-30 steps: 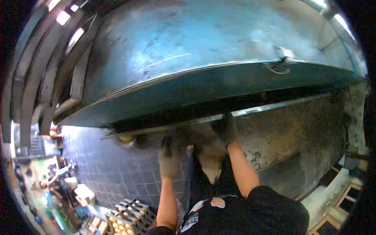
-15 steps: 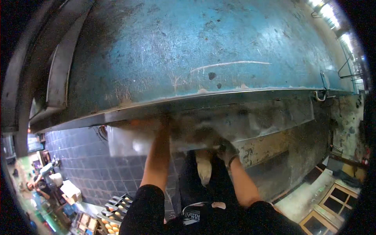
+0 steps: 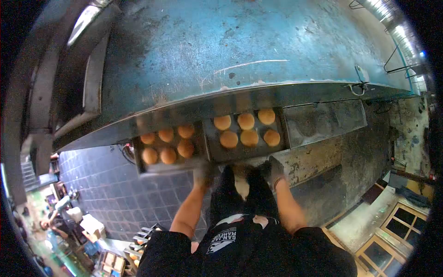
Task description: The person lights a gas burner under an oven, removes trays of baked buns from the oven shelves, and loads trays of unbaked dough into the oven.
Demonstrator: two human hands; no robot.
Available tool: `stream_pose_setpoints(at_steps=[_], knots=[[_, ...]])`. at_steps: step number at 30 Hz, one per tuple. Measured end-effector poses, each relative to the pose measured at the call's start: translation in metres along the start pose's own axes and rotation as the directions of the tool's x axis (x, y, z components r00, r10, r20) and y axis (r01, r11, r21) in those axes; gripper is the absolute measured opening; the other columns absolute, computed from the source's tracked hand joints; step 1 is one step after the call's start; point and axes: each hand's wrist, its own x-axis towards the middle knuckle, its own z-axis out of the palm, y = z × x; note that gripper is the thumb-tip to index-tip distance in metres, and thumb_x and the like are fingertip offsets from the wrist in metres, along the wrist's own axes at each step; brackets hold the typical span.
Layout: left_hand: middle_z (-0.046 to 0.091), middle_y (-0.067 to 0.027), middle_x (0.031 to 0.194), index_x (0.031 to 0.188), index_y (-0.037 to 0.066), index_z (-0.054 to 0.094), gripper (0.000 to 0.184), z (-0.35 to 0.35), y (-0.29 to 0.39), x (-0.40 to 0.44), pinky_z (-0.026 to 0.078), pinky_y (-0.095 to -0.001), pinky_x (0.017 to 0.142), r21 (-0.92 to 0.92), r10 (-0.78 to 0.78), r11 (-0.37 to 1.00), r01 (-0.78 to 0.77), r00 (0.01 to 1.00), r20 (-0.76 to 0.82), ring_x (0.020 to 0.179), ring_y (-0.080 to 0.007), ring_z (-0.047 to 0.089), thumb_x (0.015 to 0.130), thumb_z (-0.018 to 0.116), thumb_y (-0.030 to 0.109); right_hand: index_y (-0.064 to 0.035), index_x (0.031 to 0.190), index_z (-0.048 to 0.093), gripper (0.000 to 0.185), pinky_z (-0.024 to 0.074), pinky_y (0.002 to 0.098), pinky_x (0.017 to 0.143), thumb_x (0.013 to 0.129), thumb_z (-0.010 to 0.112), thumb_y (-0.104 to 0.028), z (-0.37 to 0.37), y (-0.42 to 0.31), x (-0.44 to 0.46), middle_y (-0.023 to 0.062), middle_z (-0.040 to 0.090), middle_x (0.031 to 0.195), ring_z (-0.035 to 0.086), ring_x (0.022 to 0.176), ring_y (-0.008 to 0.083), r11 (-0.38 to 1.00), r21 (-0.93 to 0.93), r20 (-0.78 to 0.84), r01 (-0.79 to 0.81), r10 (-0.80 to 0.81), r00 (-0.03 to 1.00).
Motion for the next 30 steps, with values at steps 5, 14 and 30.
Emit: stream_pose_setpoints(at_steps=[5, 14, 30], knots=[[0.082, -0.0251, 0.110, 0.121, 0.007, 0.079, 0.032, -0.004, 0.026, -0.059, 0.064, -0.0545, 0.085, 0.163, 0.033, 0.985, -0.056, 0.990, 0.138, 0.104, -0.0444, 0.080, 0.105, 0.074, 0.034, -0.0103, 0.146, 0.071, 0.044, 0.0623, 0.0515, 0.106, 0.104, 0.081, -0.019, 0.013, 0.000, -0.029, 0.0106, 0.078, 0.136, 0.073, 0.121, 0.0343, 0.991, -0.066, -0.169, -0.113, 0.100, 0.981], [0.083, -0.0231, 0.122, 0.135, 0.015, 0.077, 0.042, 0.029, 0.047, -0.038, 0.064, -0.0554, 0.093, 0.125, -0.221, 0.971, 0.205, 0.966, 0.134, 0.112, -0.0453, 0.081, 0.099, 0.078, 0.035, -0.0103, 0.153, 0.065, 0.058, 0.0515, 0.0497, 0.116, 0.102, 0.078, -0.035, -0.111, -0.055, 0.015, 0.0127, 0.070, 0.142, 0.064, 0.132, 0.0340, 0.558, -0.824, 0.217, 0.101, 0.146, 0.965], [0.052, -0.0279, 0.176, 0.174, 0.018, 0.054, 0.091, 0.137, 0.337, -0.171, 0.049, -0.0517, 0.129, 0.105, -0.683, 0.724, 0.681, 0.688, 0.246, 0.160, -0.0472, 0.053, 0.091, 0.084, 0.043, -0.0100, 0.171, 0.054, 0.089, 0.0308, 0.0557, 0.138, 0.104, 0.066, -0.067, -0.466, -0.373, 0.315, 0.0208, 0.050, 0.178, 0.046, 0.162, 0.0398, 0.240, -0.940, 0.097, 0.244, -0.495, 0.863]])
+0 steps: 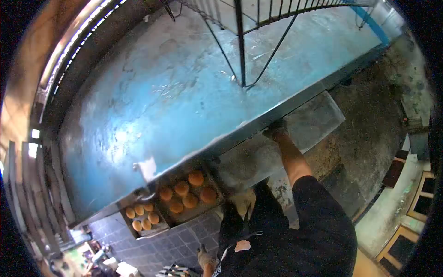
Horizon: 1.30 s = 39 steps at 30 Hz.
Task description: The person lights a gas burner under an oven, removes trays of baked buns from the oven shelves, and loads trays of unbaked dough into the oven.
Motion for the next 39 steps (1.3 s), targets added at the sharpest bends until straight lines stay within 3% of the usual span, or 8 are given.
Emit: stream_pose_setpoints(at_steps=[8, 16, 19, 26, 32, 34, 37, 39], knots=[[0.068, -0.0271, 0.161, 0.170, 0.021, 0.062, 0.085, 0.010, 0.070, -0.088, 0.056, -0.0517, 0.119, -0.038, -0.175, 0.983, 0.181, 0.977, 0.120, 0.147, -0.0458, 0.066, 0.091, 0.081, 0.046, -0.0111, 0.163, 0.063, 0.062, 0.0417, 0.0576, 0.131, 0.113, 0.059, -0.048, -0.031, 0.023, 0.000, 0.0210, 0.062, 0.167, 0.060, 0.148, 0.0433, 0.990, -0.026, 0.122, 0.136, -0.132, 0.984], [0.071, -0.0269, 0.156, 0.165, 0.020, 0.067, 0.077, -0.006, 0.099, -0.078, 0.056, -0.0554, 0.117, -0.086, -0.013, 0.996, 0.006, 0.997, -0.078, 0.142, -0.0493, 0.069, 0.093, 0.079, 0.044, -0.0112, 0.160, 0.066, 0.049, 0.0502, 0.0549, 0.124, 0.118, 0.055, -0.035, 0.002, 0.084, -0.116, 0.0206, 0.066, 0.164, 0.068, 0.141, 0.0423, 0.976, 0.210, 0.161, 0.060, -0.095, 0.982], [0.072, -0.0268, 0.154, 0.164, 0.021, 0.068, 0.076, -0.011, 0.114, -0.086, 0.056, -0.0556, 0.117, -0.089, -0.025, 0.996, 0.023, 1.000, -0.020, 0.143, -0.0490, 0.069, 0.093, 0.079, 0.046, -0.0067, 0.130, 0.081, 0.040, 0.0614, 0.0553, 0.105, 0.114, 0.058, -0.035, 0.048, 0.121, -0.171, 0.0210, 0.081, 0.132, 0.077, 0.122, 0.0441, 0.994, -0.031, -0.049, 0.108, -0.110, 0.993], [0.076, -0.0267, 0.148, 0.159, 0.019, 0.073, 0.071, -0.003, 0.118, -0.061, 0.057, -0.0541, 0.116, -0.032, 0.118, 0.993, -0.116, 0.991, 0.057, 0.139, -0.0474, 0.071, 0.096, 0.078, 0.054, -0.0145, 0.140, 0.080, 0.043, 0.0566, 0.0557, 0.116, 0.105, 0.066, -0.037, 0.045, 0.130, -0.219, 0.0205, 0.076, 0.147, 0.070, 0.139, 0.0397, 0.999, -0.025, 0.231, 0.033, -0.026, 0.973], [0.075, -0.0274, 0.148, 0.156, 0.012, 0.073, 0.069, -0.021, 0.105, -0.017, 0.057, -0.0546, 0.115, -0.070, 0.221, 0.971, -0.229, 0.969, -0.113, 0.139, -0.0490, 0.070, 0.099, 0.072, 0.051, -0.0172, 0.173, 0.055, 0.071, 0.0458, 0.0499, 0.130, 0.109, 0.061, -0.049, 0.033, 0.042, -0.234, 0.0200, 0.055, 0.176, 0.056, 0.159, 0.0378, 0.998, -0.035, 0.569, -0.047, 0.059, 0.820], [0.076, -0.0274, 0.148, 0.156, 0.011, 0.073, 0.069, -0.038, 0.099, -0.009, 0.056, -0.0534, 0.116, -0.064, 0.260, 0.962, -0.267, 0.961, -0.099, 0.139, -0.0484, 0.071, 0.099, 0.073, 0.050, -0.0161, 0.173, 0.054, 0.069, 0.0450, 0.0478, 0.130, 0.114, 0.056, -0.050, -0.014, -0.051, -0.238, 0.0201, 0.056, 0.175, 0.057, 0.158, 0.0367, 0.988, 0.065, 0.661, 0.142, -0.149, 0.736], [0.076, -0.0272, 0.149, 0.155, 0.010, 0.074, 0.067, -0.056, 0.089, 0.003, 0.057, -0.0509, 0.115, -0.115, 0.243, 0.960, -0.257, 0.963, -0.119, 0.139, -0.0463, 0.072, 0.097, 0.078, 0.043, -0.0134, 0.165, 0.063, 0.057, 0.0461, 0.0444, 0.128, 0.124, 0.043, -0.048, -0.132, -0.234, -0.270, 0.0213, 0.068, 0.163, 0.064, 0.150, 0.0350, 0.731, 0.430, 0.344, 0.529, -0.675, 0.653], [0.077, -0.0256, 0.150, 0.156, 0.010, 0.073, 0.066, -0.081, 0.080, 0.005, 0.057, -0.0495, 0.113, -0.271, 0.147, 0.951, -0.150, 0.989, -0.029, 0.138, -0.0428, 0.074, 0.097, 0.082, 0.036, -0.0126, 0.162, 0.065, 0.057, 0.0541, 0.0440, 0.117, 0.123, 0.047, -0.051, -0.173, -0.316, -0.293, 0.0242, 0.073, 0.154, 0.071, 0.138, 0.0384, 0.589, 0.683, 0.121, 0.432, -0.674, 0.728]])
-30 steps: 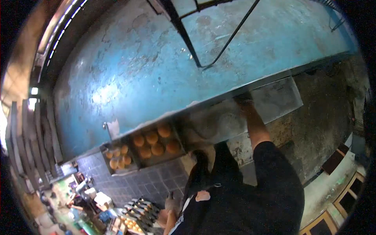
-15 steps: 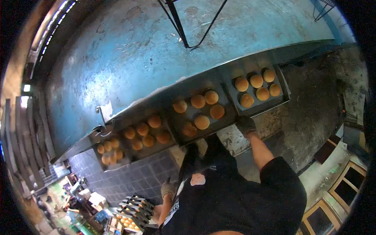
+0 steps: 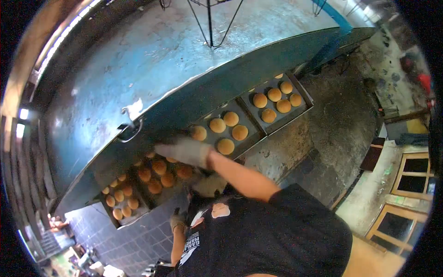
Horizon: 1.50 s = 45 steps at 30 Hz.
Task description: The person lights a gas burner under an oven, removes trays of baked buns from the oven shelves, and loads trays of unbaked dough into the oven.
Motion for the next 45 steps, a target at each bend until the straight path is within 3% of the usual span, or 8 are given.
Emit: stream_pose_setpoints(at_steps=[4, 8, 12, 17, 26, 30, 40, 45], knots=[[0.078, -0.0233, 0.150, 0.164, 0.013, 0.068, 0.070, -0.021, -0.098, 0.091, 0.058, -0.0479, 0.110, 0.122, 0.263, 0.959, -0.255, 0.963, -0.056, 0.135, -0.0393, 0.076, 0.098, 0.083, 0.031, -0.0023, 0.157, 0.067, 0.072, 0.0588, 0.0467, 0.111, 0.118, 0.054, -0.061, 0.040, -0.081, 0.059, 0.0285, 0.074, 0.150, 0.076, 0.128, 0.0452, 0.924, 0.308, -0.126, -0.228, 0.277, 0.953], [0.076, -0.0242, 0.152, 0.158, 0.010, 0.071, 0.065, -0.076, -0.166, 0.119, 0.056, -0.0509, 0.113, -0.124, 0.176, 0.975, -0.184, 0.982, -0.075, 0.141, -0.0429, 0.072, 0.098, 0.081, 0.033, -0.0125, 0.148, 0.077, 0.036, 0.0615, 0.0426, 0.107, 0.120, 0.058, -0.024, 0.078, -0.074, 0.068, 0.0200, 0.084, 0.132, 0.081, 0.115, 0.0324, 0.982, -0.059, -0.641, 0.182, -0.177, 0.747], [0.078, -0.0198, 0.150, 0.156, 0.000, 0.071, 0.066, -0.107, -0.291, 0.169, 0.057, -0.0433, 0.109, -0.386, 0.089, 0.921, -0.051, 0.993, 0.082, 0.130, -0.0292, 0.076, 0.098, 0.081, 0.029, -0.0079, 0.124, 0.076, 0.035, 0.0628, 0.0362, 0.082, 0.123, 0.054, -0.035, 0.079, -0.104, 0.071, 0.0070, 0.079, 0.101, 0.075, 0.088, 0.0207, 0.396, 0.757, -0.616, 0.520, 0.166, 0.770], [0.083, -0.0142, 0.127, 0.140, -0.003, 0.077, 0.053, -0.121, -0.421, 0.200, 0.059, -0.0424, 0.098, -0.747, 0.006, 0.662, 0.069, 0.995, 0.097, 0.111, -0.0292, 0.075, 0.092, 0.084, 0.020, -0.0151, 0.110, 0.072, 0.047, 0.0633, 0.0466, 0.076, 0.119, 0.053, -0.057, 0.097, -0.094, 0.088, 0.0040, 0.074, 0.093, 0.072, 0.077, 0.0245, 0.405, 0.658, -0.752, 0.635, 0.310, 0.581], [0.078, -0.0102, 0.104, 0.137, 0.010, 0.076, 0.046, -0.095, -0.501, 0.174, 0.050, -0.0469, 0.058, -0.840, 0.036, 0.485, 0.244, 0.954, 0.298, 0.071, -0.0290, 0.067, 0.094, 0.088, 0.021, -0.0089, 0.159, 0.065, 0.066, 0.0541, 0.0478, 0.116, 0.118, 0.057, -0.059, 0.215, -0.035, -0.079, 0.0077, 0.073, 0.147, 0.068, 0.133, 0.0237, 0.809, 0.577, -0.768, 0.111, 0.491, 0.410], [0.080, -0.0076, 0.119, 0.159, 0.018, 0.061, 0.060, -0.080, -0.500, 0.167, 0.048, -0.0437, 0.057, -0.897, 0.041, 0.306, 0.319, 0.937, 0.347, 0.075, -0.0255, 0.067, 0.104, 0.082, 0.026, -0.0067, 0.171, 0.054, 0.070, 0.0413, 0.0527, 0.134, 0.119, 0.056, -0.054, 0.281, -0.038, -0.098, 0.0131, 0.060, 0.168, 0.057, 0.153, 0.0274, 0.655, 0.753, -0.617, -0.061, 0.736, 0.280], [0.072, -0.0107, 0.149, 0.167, 0.025, 0.054, 0.060, -0.118, -0.449, 0.202, 0.061, -0.0505, 0.084, -0.944, 0.043, -0.101, 0.313, 0.950, 0.311, 0.112, -0.0345, 0.075, 0.112, 0.075, 0.029, -0.0176, 0.158, 0.070, 0.069, 0.0510, 0.0567, 0.125, 0.119, 0.043, -0.067, 0.369, 0.052, -0.113, 0.0079, 0.070, 0.161, 0.067, 0.144, 0.0364, 0.113, 0.792, -0.481, 0.600, 0.720, 0.500], [0.073, -0.0109, 0.140, 0.157, 0.022, 0.058, 0.049, -0.132, -0.429, 0.251, 0.060, -0.0496, 0.083, -0.954, 0.067, -0.173, 0.244, 0.970, 0.236, 0.108, -0.0331, 0.073, 0.111, 0.074, 0.029, -0.0126, 0.165, 0.058, 0.072, 0.0355, 0.0595, 0.137, 0.119, 0.044, -0.066, 0.449, 0.154, -0.060, 0.0167, 0.062, 0.166, 0.053, 0.157, 0.0389, 0.116, 0.937, -0.277, 0.328, 0.821, 0.500]])
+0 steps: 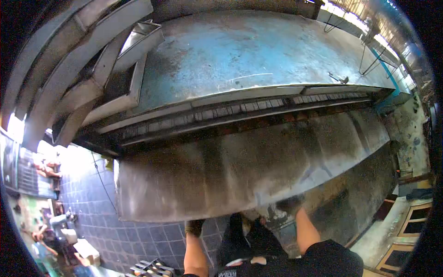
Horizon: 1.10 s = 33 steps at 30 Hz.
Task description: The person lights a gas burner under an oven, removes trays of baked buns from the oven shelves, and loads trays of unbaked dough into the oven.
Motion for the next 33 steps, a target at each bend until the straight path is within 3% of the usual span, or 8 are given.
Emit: stream_pose_setpoints(at_steps=[9, 17, 18, 23, 25, 26, 28, 33], knots=[[0.074, -0.0114, 0.123, 0.138, 0.017, 0.066, 0.031, 0.027, 0.025, 0.057, 0.057, -0.0481, 0.081, -0.046, 0.110, 0.993, -0.106, 0.990, 0.091, 0.100, -0.0305, 0.069, 0.110, 0.071, 0.030, -0.0126, 0.148, 0.070, 0.056, 0.0450, 0.0581, 0.128, 0.119, 0.050, -0.057, 0.043, 0.068, 0.131, 0.0149, 0.072, 0.152, 0.064, 0.141, 0.0381, 0.995, -0.049, 0.059, -0.089, 0.092, 0.994], [0.075, -0.0118, 0.108, 0.121, 0.012, 0.073, 0.021, -0.021, 0.011, -0.005, 0.054, -0.0467, 0.080, -0.073, 0.165, 0.985, -0.158, 0.981, 0.103, 0.093, -0.0282, 0.065, 0.109, 0.069, 0.030, -0.0127, 0.132, 0.080, 0.045, 0.0534, 0.0569, 0.121, 0.118, 0.055, -0.048, -0.029, 0.086, 0.044, 0.0133, 0.081, 0.139, 0.074, 0.126, 0.0373, 0.987, -0.096, 0.140, -0.130, 0.142, 0.980], [0.075, -0.0118, 0.106, 0.119, 0.012, 0.074, 0.021, -0.038, -0.001, -0.024, 0.054, -0.0465, 0.079, -0.070, 0.160, 0.986, -0.154, 0.983, 0.090, 0.092, -0.0280, 0.065, 0.109, 0.069, 0.030, -0.0114, 0.137, 0.078, 0.047, 0.0523, 0.0537, 0.124, 0.119, 0.058, -0.050, -0.048, 0.080, 0.011, 0.0131, 0.080, 0.142, 0.072, 0.130, 0.0359, 0.941, -0.338, 0.196, -0.004, 0.074, 0.978], [0.079, -0.0146, 0.118, 0.128, 0.006, 0.074, 0.026, -0.125, -0.075, -0.156, 0.060, -0.0462, 0.072, -0.007, 0.198, 0.980, -0.199, 0.975, -0.103, 0.092, -0.0327, 0.077, 0.108, 0.070, 0.021, -0.0039, 0.136, 0.075, 0.039, 0.0496, 0.0527, 0.124, 0.110, 0.065, -0.030, -0.195, 0.091, -0.093, 0.0150, 0.075, 0.142, 0.068, 0.130, 0.0347, 0.746, -0.661, -0.055, 0.088, -0.165, 0.985], [0.079, -0.0130, 0.118, 0.126, 0.005, 0.075, 0.026, -0.172, -0.111, -0.205, 0.063, -0.0501, 0.076, -0.035, 0.171, 0.984, -0.176, 0.980, -0.105, 0.094, -0.0346, 0.078, 0.107, 0.071, 0.023, -0.0009, 0.136, 0.074, 0.037, 0.0485, 0.0523, 0.124, 0.107, 0.067, -0.023, -0.250, 0.098, -0.134, 0.0158, 0.073, 0.142, 0.067, 0.130, 0.0343, 0.895, -0.446, -0.071, 0.012, -0.049, 0.996], [0.080, -0.0132, 0.120, 0.126, 0.005, 0.075, 0.027, -0.197, -0.128, -0.231, 0.066, -0.0530, 0.080, -0.117, 0.149, 0.982, -0.151, 0.988, -0.033, 0.096, -0.0363, 0.078, 0.107, 0.073, 0.024, -0.0012, 0.127, 0.072, 0.031, 0.0545, 0.0534, 0.118, 0.102, 0.066, -0.018, -0.278, 0.105, -0.156, 0.0136, 0.073, 0.125, 0.068, 0.120, 0.0330, 0.972, -0.217, -0.062, -0.092, 0.080, 0.995], [0.079, -0.0133, 0.120, 0.124, 0.006, 0.076, 0.025, -0.279, -0.166, -0.250, 0.066, -0.0534, 0.080, 0.111, 0.280, 0.955, -0.274, 0.959, -0.041, 0.096, -0.0358, 0.078, 0.107, 0.073, 0.024, -0.0021, 0.124, 0.072, 0.028, 0.0570, 0.0534, 0.114, 0.102, 0.067, -0.018, -0.312, 0.103, -0.229, 0.0129, 0.072, 0.122, 0.069, 0.118, 0.0321, 0.982, -0.160, -0.021, -0.095, 0.093, 0.995], [0.077, -0.0138, 0.117, 0.124, 0.002, 0.077, 0.027, -0.279, -0.190, -0.376, 0.066, -0.0520, 0.079, -0.018, 0.237, 0.971, -0.238, 0.970, -0.050, 0.095, -0.0320, 0.077, 0.109, 0.071, 0.024, -0.0020, 0.118, 0.070, 0.022, 0.0620, 0.0529, 0.108, 0.100, 0.067, -0.015, -0.397, 0.113, -0.306, 0.0128, 0.071, 0.119, 0.072, 0.115, 0.0314, 0.998, -0.008, 0.046, -0.065, 0.066, 0.997]])
